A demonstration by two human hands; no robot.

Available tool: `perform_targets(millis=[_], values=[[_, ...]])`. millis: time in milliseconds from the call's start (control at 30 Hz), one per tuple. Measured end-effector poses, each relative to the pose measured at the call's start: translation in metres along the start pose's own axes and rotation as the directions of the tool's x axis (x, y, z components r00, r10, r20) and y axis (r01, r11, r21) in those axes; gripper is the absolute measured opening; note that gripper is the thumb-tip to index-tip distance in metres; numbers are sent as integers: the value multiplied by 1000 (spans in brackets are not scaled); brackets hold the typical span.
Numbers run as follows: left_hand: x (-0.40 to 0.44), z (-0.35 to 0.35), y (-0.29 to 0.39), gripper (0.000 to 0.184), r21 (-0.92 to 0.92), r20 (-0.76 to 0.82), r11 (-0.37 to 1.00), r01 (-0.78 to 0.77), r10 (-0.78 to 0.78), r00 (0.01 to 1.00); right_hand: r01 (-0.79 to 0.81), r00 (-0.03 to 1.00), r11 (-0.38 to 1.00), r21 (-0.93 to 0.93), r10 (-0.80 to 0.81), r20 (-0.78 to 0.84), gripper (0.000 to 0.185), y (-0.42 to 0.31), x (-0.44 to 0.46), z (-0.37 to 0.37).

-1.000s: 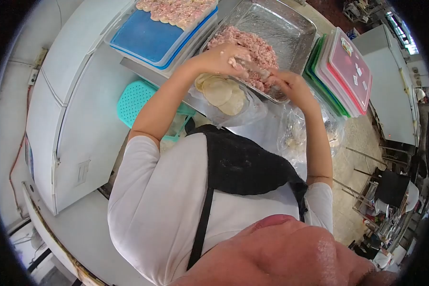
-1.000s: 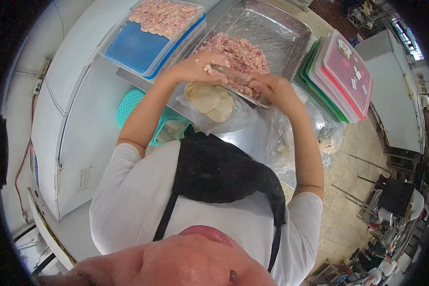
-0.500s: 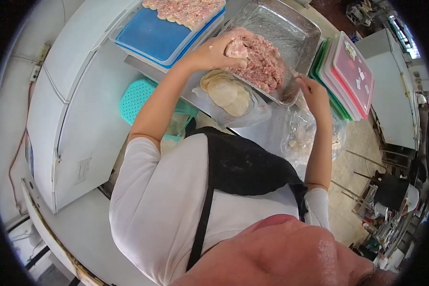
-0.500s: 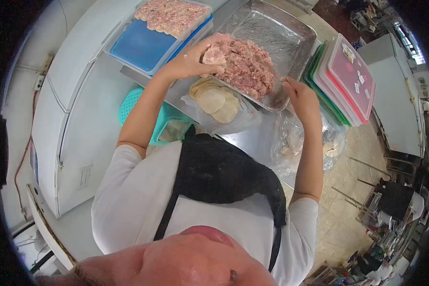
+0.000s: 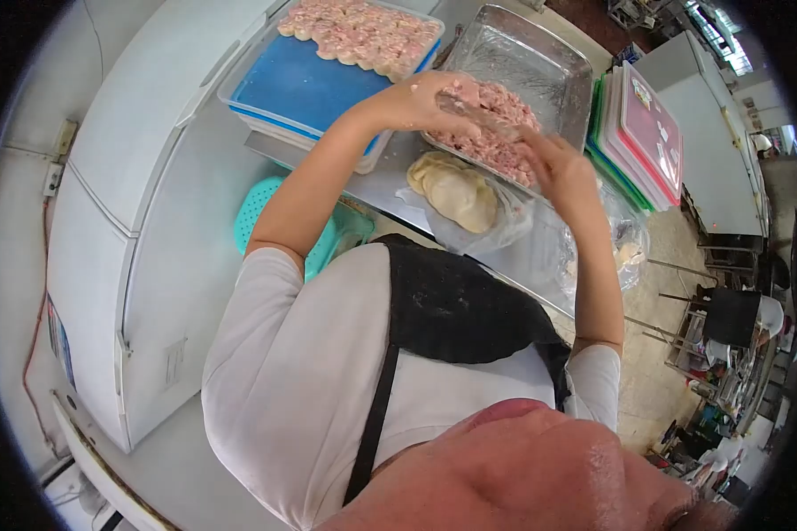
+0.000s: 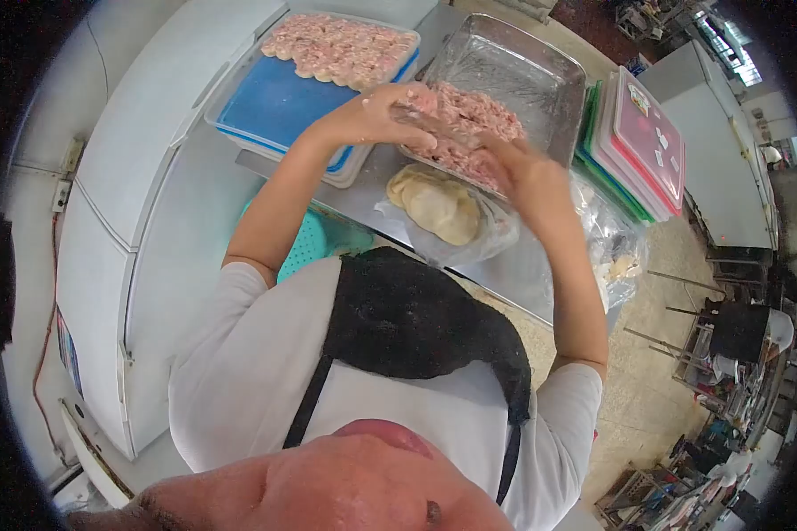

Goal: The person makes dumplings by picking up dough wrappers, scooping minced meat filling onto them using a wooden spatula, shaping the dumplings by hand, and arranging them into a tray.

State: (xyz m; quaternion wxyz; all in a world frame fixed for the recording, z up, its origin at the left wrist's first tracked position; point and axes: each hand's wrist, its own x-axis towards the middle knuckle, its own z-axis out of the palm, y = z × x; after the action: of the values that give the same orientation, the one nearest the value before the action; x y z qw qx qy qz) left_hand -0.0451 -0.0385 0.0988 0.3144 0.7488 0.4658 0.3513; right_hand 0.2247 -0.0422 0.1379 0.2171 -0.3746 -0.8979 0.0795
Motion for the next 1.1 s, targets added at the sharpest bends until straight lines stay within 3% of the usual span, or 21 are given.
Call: perform_targets(millis=[67, 133, 167, 200, 233, 300, 333, 433, 467, 567, 633, 833, 967, 1100], values=[[-12, -20, 3, 46, -23, 7, 999, -42, 42, 999, -90, 992, 994, -65, 95, 82, 26, -14, 14, -12], [-21, -39, -4, 45, -103, 20, 982, -157, 160, 987, -42, 999, 996, 82, 43, -16, 26, -27, 20, -5], [-25, -45, -9, 45, -114, 9, 985, -134, 135, 991, -19, 997, 988, 154, 29, -66, 26, -35, 21, -1], [-28, -50, -16, 44, -127, -2, 986, -110, 110, 994, -118, 993, 981, 153, 112, 47, 27, -58, 25, 6], [-32, -55, -20, 44, -141, -13, 986, -86, 85, 996, -93, 995, 983, 159, 87, 47, 27, -64, 29, 21], [-40, -75, -17, 44, -104, 70, 983, 149, -142, 987, -38, 998, 985, 168, 31, 46, 27, -68, 35, 56], [-45, -85, -17, 44, -79, 99, 961, 265, -257, 961, -112, 993, 978, 178, 103, 60, 28, -73, 37, 60], [-60, -113, -66, 46, -94, 22, 981, 172, -171, 985, -176, 981, 951, 254, 191, -35, 28, -76, 33, 66], [-63, -132, -81, 47, 41, 52, 999, 4, -7, 999, -276, 957, 926, 258, 290, -18, 28, -77, 26, 65], [-74, -165, -146, 46, 71, -170, 991, 118, -104, 980, -400, 877, 840, 367, 467, -111, 30, -66, -9, 78], [-75, -186, -161, 46, 204, -229, 974, 98, -50, 972, -547, 777, 707, 448, 628, -44, 31, -43, -49, 88], [-50, -196, -179, 64, 433, -248, 876, 213, -112, 962, -667, 509, 371, 647, 860, 32, 29, -57, -113, 86], [-42, -182, -158, 76, 437, -196, 857, 271, -204, 959, -666, 498, 359, 654, 866, 32, 30, -57, -121, 83], [-25, -167, -184, 75, 518, -246, 830, 206, -86, 965, -648, 538, 405, 645, 843, 11, 29, -48, -118, 81]])
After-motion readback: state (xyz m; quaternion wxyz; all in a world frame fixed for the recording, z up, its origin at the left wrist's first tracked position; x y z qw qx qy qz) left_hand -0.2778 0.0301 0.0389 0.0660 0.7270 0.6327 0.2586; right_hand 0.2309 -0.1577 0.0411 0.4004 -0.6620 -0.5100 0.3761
